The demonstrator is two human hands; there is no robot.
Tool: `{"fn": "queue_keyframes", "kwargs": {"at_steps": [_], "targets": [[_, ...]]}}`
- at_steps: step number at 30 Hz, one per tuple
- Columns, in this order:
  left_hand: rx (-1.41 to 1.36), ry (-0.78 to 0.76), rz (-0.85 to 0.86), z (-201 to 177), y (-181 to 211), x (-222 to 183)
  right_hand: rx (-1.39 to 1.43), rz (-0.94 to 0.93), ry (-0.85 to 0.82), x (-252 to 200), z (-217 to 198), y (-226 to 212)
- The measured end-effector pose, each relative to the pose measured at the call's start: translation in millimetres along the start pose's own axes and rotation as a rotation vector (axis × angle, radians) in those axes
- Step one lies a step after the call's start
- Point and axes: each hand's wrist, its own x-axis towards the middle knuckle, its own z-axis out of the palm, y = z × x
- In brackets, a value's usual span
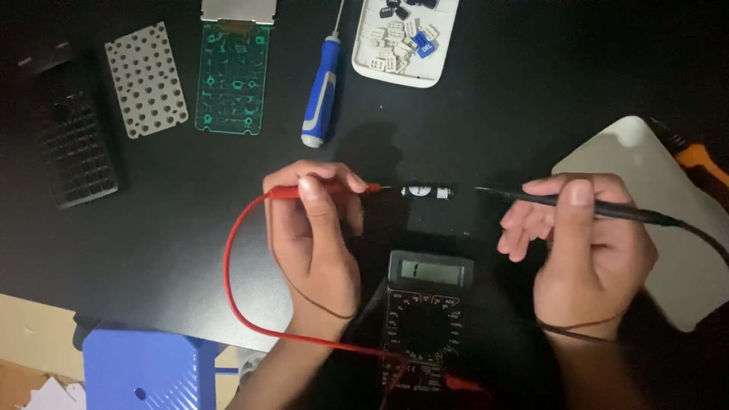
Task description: Testing an electronic component with a digital multimeter.
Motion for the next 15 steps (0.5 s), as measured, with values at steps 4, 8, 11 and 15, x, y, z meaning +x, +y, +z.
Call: {"fn": "queue_keyframes", "kwargs": {"at_steps": [4,8,11,15], "targets": [[-0.035,0.053,0.041,-3.1,-0.2,-0.8,0.127,-0.016,-0.004,0.2,-5.0,2.7],[-0.189,0.253,-0.054,-9.3,16.5,-19.5,0.114,-0.098,-0.187,1.4,-21.2,-1.6],[-0.37,0.221,0.035,-22.6,26.1,-54.8,0.026,-0.218,-0.459,-4.0,-28.6,-32.3],[-0.69,0.023,0.001,-36.9,27.5,-106.7,-0.137,-0.391,-0.675,-13.9,-30.5,-45.4]]}}
